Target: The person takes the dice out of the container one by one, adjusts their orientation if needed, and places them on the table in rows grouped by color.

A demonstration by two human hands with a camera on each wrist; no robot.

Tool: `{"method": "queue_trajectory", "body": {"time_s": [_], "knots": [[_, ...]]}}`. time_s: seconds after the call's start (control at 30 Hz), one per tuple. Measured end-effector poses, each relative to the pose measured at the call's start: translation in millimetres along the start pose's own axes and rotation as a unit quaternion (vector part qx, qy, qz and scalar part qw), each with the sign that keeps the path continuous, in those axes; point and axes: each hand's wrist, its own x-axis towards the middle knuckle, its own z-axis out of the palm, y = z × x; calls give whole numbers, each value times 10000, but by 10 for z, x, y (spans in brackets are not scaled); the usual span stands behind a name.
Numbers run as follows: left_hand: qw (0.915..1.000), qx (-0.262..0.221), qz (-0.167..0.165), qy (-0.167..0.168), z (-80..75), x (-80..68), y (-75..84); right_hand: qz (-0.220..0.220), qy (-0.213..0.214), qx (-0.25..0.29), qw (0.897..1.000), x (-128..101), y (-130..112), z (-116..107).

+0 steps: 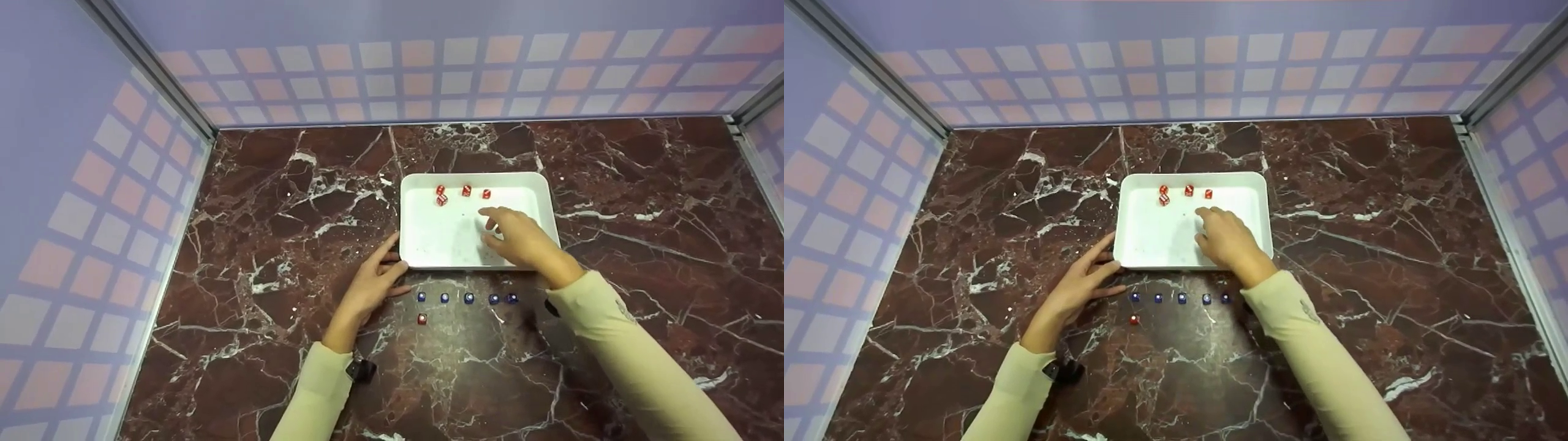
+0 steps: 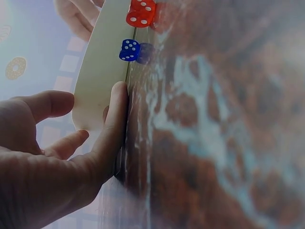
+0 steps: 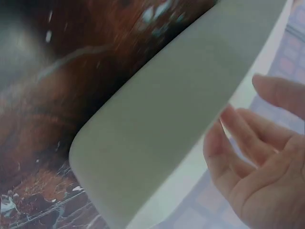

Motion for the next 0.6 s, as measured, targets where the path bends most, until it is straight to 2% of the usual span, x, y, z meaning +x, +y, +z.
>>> {"method": "queue_trajectory", "body": {"time_s": [0.13, 0.43, 0.6], "knots": [[10000, -30, 10, -17, -4, 2, -6, 336, -152, 5, 9993, 151, 103, -25], [9999, 0, 133, -40, -9, -1, -8, 868, 687, -45, 9938, 423, 288, -8], [9999, 21, 128, -33, -15, -5, -16, 889, 777, -34, 9930, 516, 314, 14]]}}
